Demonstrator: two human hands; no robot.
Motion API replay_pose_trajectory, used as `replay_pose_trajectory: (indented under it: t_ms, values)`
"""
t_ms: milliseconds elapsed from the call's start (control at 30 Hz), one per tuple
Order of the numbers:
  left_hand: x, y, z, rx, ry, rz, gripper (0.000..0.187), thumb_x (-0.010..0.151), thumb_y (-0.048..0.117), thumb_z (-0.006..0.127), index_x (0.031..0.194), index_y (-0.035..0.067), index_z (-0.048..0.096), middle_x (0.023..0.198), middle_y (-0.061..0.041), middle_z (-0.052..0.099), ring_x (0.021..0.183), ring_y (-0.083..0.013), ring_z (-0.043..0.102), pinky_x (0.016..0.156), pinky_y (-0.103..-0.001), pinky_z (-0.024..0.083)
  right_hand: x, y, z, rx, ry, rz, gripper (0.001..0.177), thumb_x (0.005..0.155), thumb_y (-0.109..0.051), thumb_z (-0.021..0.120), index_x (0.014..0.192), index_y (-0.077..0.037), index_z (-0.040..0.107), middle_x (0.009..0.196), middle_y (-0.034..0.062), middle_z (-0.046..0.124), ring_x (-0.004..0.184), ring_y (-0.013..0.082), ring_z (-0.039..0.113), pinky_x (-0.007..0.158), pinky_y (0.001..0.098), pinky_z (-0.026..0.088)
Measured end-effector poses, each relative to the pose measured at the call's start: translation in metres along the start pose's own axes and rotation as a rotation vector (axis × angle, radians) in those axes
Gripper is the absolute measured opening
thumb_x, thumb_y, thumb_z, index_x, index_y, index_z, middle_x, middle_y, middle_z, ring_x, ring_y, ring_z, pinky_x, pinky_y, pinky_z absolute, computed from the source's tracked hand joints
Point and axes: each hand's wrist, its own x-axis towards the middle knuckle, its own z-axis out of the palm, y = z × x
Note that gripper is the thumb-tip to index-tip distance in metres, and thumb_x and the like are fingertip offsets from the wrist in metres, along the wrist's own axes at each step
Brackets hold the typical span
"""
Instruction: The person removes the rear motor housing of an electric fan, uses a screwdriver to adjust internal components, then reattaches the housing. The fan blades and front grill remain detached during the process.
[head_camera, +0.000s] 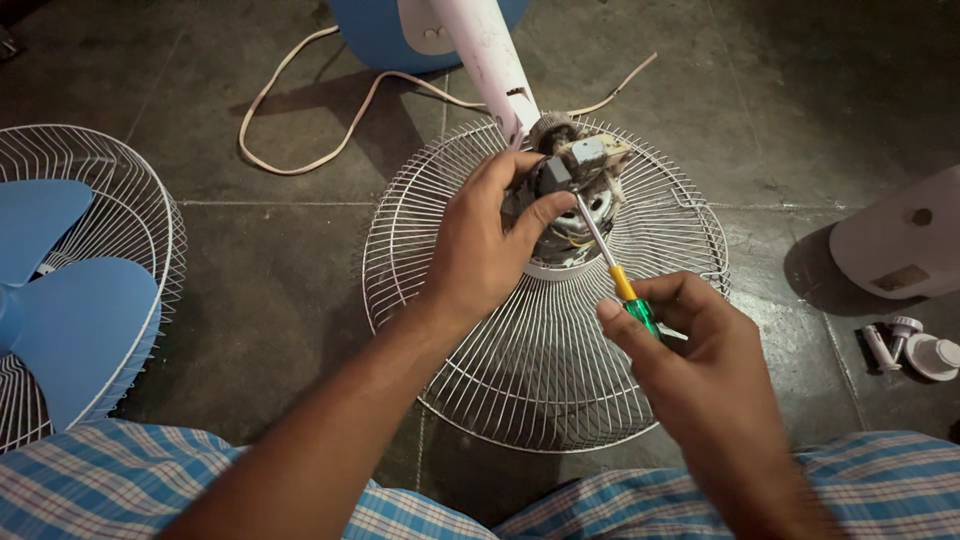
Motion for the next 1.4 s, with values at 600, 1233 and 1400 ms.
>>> replay_pose_trajectory:
  t_ms: [600, 1233, 1400]
  values:
    - [-0.003, 0.01, -0.005, 0.202, 0.051, 0.059, 0.038, 0.093, 0.025, 0.078, 0.12, -0.001, 0.069, 0.111, -0.016, 0.074, 0.103, -0.0272, 0.074, 0.089, -0.038, 0.058, 0.05, 0.007, -0.087, 0.109, -0.092, 0.083, 0.03, 0.1, -0.026, 0.074, 0.109, 0.002, 0.07, 0.08, 0.0097, 0.058, 0.056, 0.0134, 0.045, 0.046, 0.0289, 0.034]
    - [-0.021, 0.079, 0.026, 0.323, 0.257, 0.144, 0.037, 0.089, 0.007, 0.077, 0.123, 0.0, 0.065, 0.123, -0.016, 0.065, 0.116, -0.0323, 0.065, 0.101, -0.042, 0.052, 0.086, 0.049, -0.187, -0.024, 0.15, 0.028, 0.025, 0.098, -0.012, 0.062, 0.119, -0.001, 0.071, 0.093, 0.0131, 0.069, 0.072, 0.0195, 0.057, 0.06, 0.0329, 0.043]
    - [-0.053, 0.118, 0.094, 0.004, 0.038, 0.003, 0.029, 0.089, 0.009, 0.073, 0.117, 0.004, 0.066, 0.117, -0.014, 0.069, 0.116, -0.0313, 0.068, 0.104, -0.041, 0.053, 0.11, 0.076, -0.206, -0.235, 0.134, 0.096, 0.031, 0.088, -0.001, 0.069, 0.119, 0.004, 0.071, 0.092, 0.0215, 0.071, 0.073, 0.0265, 0.063, 0.06, 0.0388, 0.048]
